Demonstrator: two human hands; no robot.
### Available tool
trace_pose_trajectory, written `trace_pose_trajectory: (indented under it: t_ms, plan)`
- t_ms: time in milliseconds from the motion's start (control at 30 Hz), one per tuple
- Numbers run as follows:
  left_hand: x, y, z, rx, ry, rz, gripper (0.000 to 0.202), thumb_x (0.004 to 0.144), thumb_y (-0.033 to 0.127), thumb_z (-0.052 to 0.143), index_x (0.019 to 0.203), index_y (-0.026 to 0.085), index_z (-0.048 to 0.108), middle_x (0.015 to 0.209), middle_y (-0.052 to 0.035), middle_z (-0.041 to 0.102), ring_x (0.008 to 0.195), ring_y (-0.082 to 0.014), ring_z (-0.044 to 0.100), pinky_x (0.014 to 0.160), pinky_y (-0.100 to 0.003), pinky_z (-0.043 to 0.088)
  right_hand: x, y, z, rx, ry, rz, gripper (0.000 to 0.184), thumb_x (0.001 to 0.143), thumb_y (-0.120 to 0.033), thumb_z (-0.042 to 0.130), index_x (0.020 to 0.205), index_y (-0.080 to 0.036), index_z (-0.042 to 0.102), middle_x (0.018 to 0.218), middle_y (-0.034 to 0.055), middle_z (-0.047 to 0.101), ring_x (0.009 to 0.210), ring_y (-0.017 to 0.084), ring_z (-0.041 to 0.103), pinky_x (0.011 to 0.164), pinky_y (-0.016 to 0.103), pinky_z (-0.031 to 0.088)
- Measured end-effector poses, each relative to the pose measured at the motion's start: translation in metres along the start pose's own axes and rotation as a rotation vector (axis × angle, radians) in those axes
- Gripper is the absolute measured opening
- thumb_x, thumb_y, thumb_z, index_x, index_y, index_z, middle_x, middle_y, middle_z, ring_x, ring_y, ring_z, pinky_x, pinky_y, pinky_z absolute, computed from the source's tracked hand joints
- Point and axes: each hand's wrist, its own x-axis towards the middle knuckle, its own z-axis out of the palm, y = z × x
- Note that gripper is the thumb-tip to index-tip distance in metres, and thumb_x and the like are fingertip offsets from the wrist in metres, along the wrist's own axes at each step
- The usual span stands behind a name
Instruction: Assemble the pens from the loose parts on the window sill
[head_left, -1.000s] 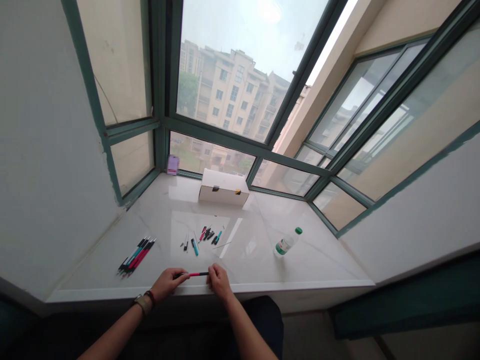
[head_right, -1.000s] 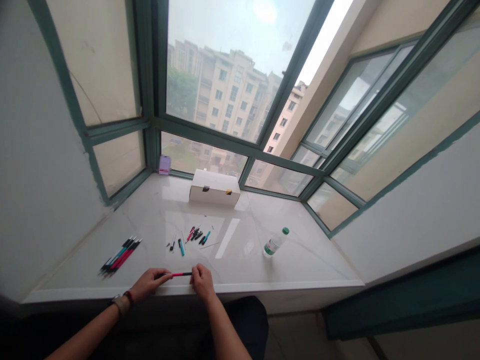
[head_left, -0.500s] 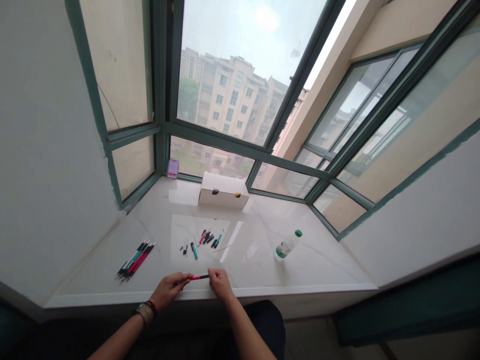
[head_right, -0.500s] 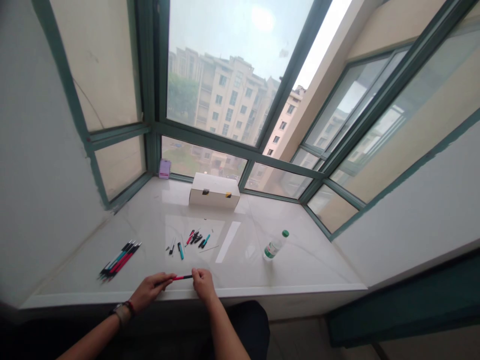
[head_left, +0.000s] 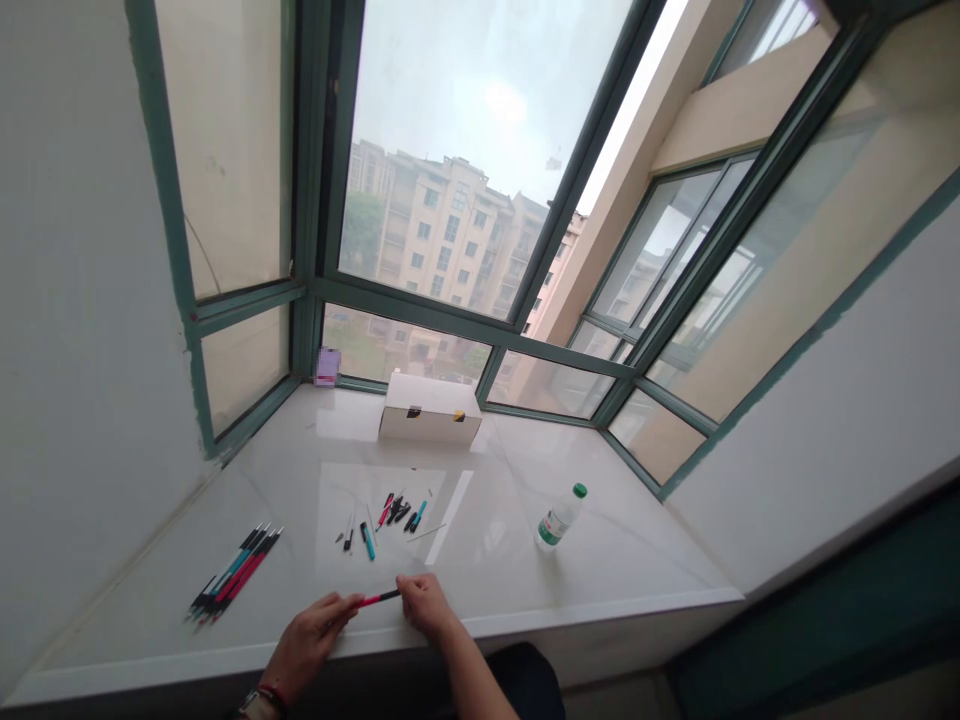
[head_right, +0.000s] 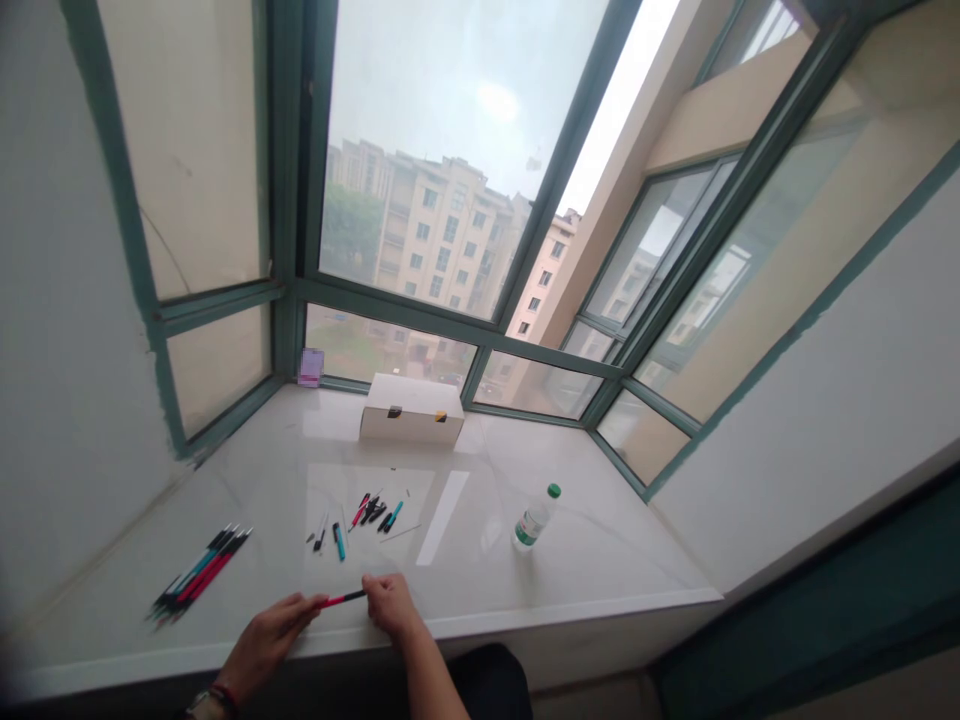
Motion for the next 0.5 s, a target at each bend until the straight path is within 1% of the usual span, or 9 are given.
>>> trace_pose_trajectory:
  t_ms: [100,167,233,300,333,400,433,500]
  plan:
    - [0.002,0.003,-0.002,0.009,0.032,-0.048,0.037,0.079,0.055,0.055,0.1,0.031,0.074,0.094,-0.0022,0.071,0.09,-0.0222,0.065,0.083,-0.028,0.051,0.003,0.004,0.004,0.046,0.029,0.015,0.061,0.079,-0.07,0.045,0.044,-0.02,0.039,0.034,-0.0033,0.037,0.031,0.007,0.029,0.035,0.021,0.02]
    - [0.005,0.004,-0.005,-0.016,0.026,-0.1,0.038,0.077,0.057,0.057,0.094,0.028,0.075,0.091,-0.0026,0.072,0.088,-0.0224,0.065,0.082,-0.029,0.051,0.003,0.008,0.006,0.095,0.077,-0.001,0.059,0.078,-0.072,0.044,0.049,-0.02,0.043,0.037,-0.0029,0.042,0.03,0.008,0.031,0.034,0.021,0.02]
    - [0.008,0.006,-0.008,-0.08,0.001,-0.166,0.042,0.077,0.058,0.055,0.091,0.023,0.073,0.077,-0.0023,0.07,0.072,-0.0196,0.064,0.069,-0.028,0.052,0.003,0.011,0.004,0.2,0.106,0.009,0.056,0.077,-0.072,0.045,0.057,-0.02,0.046,0.043,-0.0019,0.049,0.032,0.008,0.035,0.034,0.021,0.022]
    - [0.01,0.006,-0.012,-0.178,0.0,-0.249,0.047,0.077,0.06,0.054,0.093,0.019,0.07,0.064,-0.0001,0.063,0.055,-0.0151,0.056,0.05,-0.024,0.045,0.002,0.012,0.001,0.32,0.142,0.035,0.054,0.076,-0.072,0.045,0.062,-0.019,0.048,0.049,-0.0005,0.054,0.034,0.009,0.04,0.034,0.02,0.026]
    - [0.011,0.005,-0.014,-0.235,0.016,-0.29,0.049,0.076,0.061,0.054,0.095,0.018,0.068,0.061,0.001,0.061,0.05,-0.013,0.052,0.045,-0.023,0.041,0.002,0.012,-0.001,0.371,0.167,0.043,0.053,0.076,-0.071,0.045,0.063,-0.019,0.048,0.051,0.0,0.055,0.036,0.009,0.042,0.035,0.02,0.028]
    - [0.012,0.004,-0.018,-0.354,0.044,-0.332,0.051,0.074,0.059,0.058,0.1,0.015,0.065,0.057,0.0031,0.057,0.044,-0.01,0.046,0.043,-0.021,0.037,0.001,0.011,-0.004,0.442,0.214,0.058,0.05,0.075,-0.068,0.048,0.065,-0.019,0.048,0.054,0.0004,0.056,0.038,0.009,0.044,0.037,0.02,0.03]
    - [0.013,0.003,-0.019,-0.418,0.057,-0.341,0.052,0.073,0.058,0.059,0.102,0.015,0.064,0.056,0.0036,0.056,0.045,-0.0097,0.046,0.043,-0.021,0.037,0.001,0.011,-0.006,0.461,0.227,0.06,0.048,0.074,-0.066,0.05,0.066,-0.019,0.049,0.056,0.0007,0.057,0.039,0.009,0.045,0.037,0.02,0.031]
    - [0.013,0.001,-0.022,-0.535,0.085,-0.367,0.047,0.071,0.054,0.062,0.098,0.015,0.061,0.054,0.0046,0.054,0.046,-0.0097,0.047,0.043,-0.019,0.036,-0.001,0.009,-0.007,0.468,0.23,0.06,0.045,0.074,-0.063,0.052,0.068,-0.018,0.049,0.058,0.0015,0.059,0.042,0.009,0.047,0.039,0.02,0.033]
